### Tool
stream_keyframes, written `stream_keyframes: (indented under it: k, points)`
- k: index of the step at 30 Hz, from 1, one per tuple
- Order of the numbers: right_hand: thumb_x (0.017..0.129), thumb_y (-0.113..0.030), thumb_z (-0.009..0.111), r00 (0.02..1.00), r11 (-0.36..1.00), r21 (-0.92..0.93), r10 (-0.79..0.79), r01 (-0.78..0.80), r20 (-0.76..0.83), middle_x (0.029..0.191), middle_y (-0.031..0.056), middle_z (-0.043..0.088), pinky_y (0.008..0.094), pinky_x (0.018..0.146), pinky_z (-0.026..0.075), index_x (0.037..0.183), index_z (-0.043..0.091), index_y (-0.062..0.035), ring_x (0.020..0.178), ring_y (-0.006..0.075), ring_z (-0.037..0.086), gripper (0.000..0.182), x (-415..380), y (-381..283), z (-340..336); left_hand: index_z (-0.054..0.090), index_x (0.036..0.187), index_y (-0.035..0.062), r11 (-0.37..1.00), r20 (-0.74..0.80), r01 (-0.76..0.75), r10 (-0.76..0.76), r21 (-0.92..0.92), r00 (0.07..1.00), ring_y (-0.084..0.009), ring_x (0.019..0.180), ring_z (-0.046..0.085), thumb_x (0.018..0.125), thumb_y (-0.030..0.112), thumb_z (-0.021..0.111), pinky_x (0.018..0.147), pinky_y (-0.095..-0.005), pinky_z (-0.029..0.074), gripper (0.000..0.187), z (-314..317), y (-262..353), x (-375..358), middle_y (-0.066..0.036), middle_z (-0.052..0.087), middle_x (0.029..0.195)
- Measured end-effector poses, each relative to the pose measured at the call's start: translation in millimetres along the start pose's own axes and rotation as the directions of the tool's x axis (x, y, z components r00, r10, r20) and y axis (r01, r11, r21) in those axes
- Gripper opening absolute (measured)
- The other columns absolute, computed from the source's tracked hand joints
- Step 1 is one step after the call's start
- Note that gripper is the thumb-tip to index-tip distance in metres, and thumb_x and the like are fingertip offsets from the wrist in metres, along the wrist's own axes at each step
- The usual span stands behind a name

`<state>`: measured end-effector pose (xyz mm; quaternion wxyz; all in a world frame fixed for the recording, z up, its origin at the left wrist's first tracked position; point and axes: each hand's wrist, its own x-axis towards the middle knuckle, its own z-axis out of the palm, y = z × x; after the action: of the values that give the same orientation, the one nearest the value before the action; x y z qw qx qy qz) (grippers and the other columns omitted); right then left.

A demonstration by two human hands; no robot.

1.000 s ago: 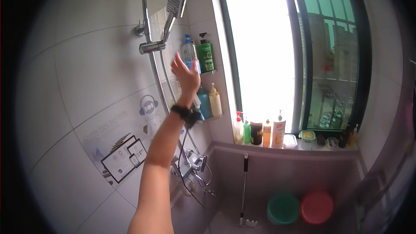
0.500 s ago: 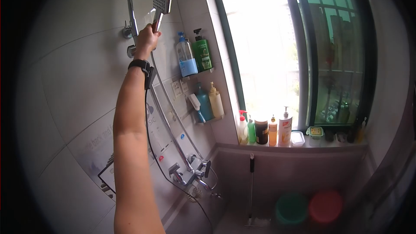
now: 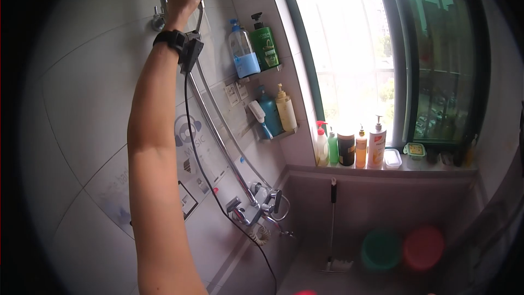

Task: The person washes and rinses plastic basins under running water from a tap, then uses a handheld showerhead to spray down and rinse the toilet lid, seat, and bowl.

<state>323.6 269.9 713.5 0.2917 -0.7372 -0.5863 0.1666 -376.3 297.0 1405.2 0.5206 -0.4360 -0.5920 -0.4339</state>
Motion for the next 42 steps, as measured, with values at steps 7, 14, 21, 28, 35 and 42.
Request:
stream_keyframes:
  k: [7, 14, 21, 28, 35, 42]
  points:
    - [0.087, -0.01, 0.063, 0.997, 0.984, 0.175, -0.047, 0.035, 0.063, 0.1, 0.0142, 0.065, 0.0366, 0.084, 0.051, 0.11, 0.062, -0.0034, 0.092, 0.0274, 0.064, 0.023, -25.4, 51.8, 42.9, 0.05, 0.081, 0.0102, 0.972, 0.1, 0.128, -0.111, -0.196, 0.989, -0.0147, 0.063, 0.063, 0.08, 0.027, 0.076, 0.055, -0.0282, 0.055, 0.031, 54.0, -37.8, -16.6, -0.001, 0.062, 0.074]
    - [0.089, -0.01, 0.061, 0.99, 0.98, 0.154, 0.118, -0.129, 0.079, 0.107, 0.0167, 0.066, 0.0376, 0.089, 0.049, 0.114, 0.06, -0.0012, 0.099, 0.0294, 0.063, 0.027, -51.6, 67.8, 11.0, 0.063, 0.109, 0.0037, 0.9, 0.566, 0.279, -0.045, -0.335, 0.823, -0.023, 0.076, 0.068, 0.087, 0.018, 0.07, 0.064, -0.0345, 0.059, 0.026, 45.0, 88.5, -133.9, -0.008, 0.066, 0.086]
    - [0.092, -0.005, 0.058, 0.992, 0.799, 0.602, -0.066, -0.01, 0.103, 0.103, 0.0052, 0.054, 0.0263, 0.091, 0.043, 0.122, 0.052, -0.0033, 0.098, 0.0136, 0.053, 0.03, -32.8, -17.6, -12.7, 0.059, 0.093, 0.0002, 0.141, 0.762, 0.774, 0.349, -0.618, 0.545, -0.0179, 0.078, 0.07, 0.083, 0.017, 0.072, 0.058, -0.0263, 0.054, 0.023, 24.9, 239.8, -327.2, -0.01, 0.067, 0.087]
    - [0.084, -0.008, 0.069, 0.886, 0.561, 0.809, -0.449, 0.176, 0.118, 0.129, 0.0102, 0.05, 0.0366, 0.105, 0.036, 0.146, 0.03, -0.0081, 0.123, 0.0214, 0.047, 0.073, -40.4, -146.1, -56.6, 0.046, 0.11, 0.0041, -0.115, 0.702, 0.967, 0.669, -0.225, 0.243, -0.0144, 0.089, 0.062, 0.087, 0.002, 0.059, 0.078, -0.0306, 0.051, 0.026, -38.9, 372.5, -539.1, -0.006, 0.063, 0.095]
    - [0.093, -0.01, 0.058, 0.937, 0.538, 0.842, -0.306, 0.023, 0.17, 0.128, 0.0059, 0.05, 0.0295, 0.098, 0.041, 0.145, 0.031, -0.0075, 0.118, 0.0161, 0.052, 0.059, -42.7, -102.2, -13.6, 0.043, 0.123, 0.0068, 0.17, 0.68, 0.931, 0.726, -0.323, 0.104, -0.0298, 0.139, 0.028, 0.085, 0.019, 0.059, 0.112, -0.0454, 0.026, 0.043, -90.7, 420.6, -634.5, -0.016, 0.046, 0.127]
    - [0.096, -0.009, 0.054, 0.936, 0.499, 0.836, -0.125, -0.226, 0.328, 0.092, -0.0034, 0.045, 0.0219, 0.075, 0.037, 0.131, 0.043, -0.0112, 0.081, 0.0054, 0.043, 0.037, -59.0, -66.1, -18.2, 0.048, 0.125, -0.0034, 0.363, 0.952, 0.93, -0.261, -0.059, 0.162, -0.0321, 0.109, 0.058, 0.078, 0.03, 0.071, 0.09, -0.0416, 0.047, 0.062, -61.3, 274.2, -684.3, -0.021, 0.056, 0.121]
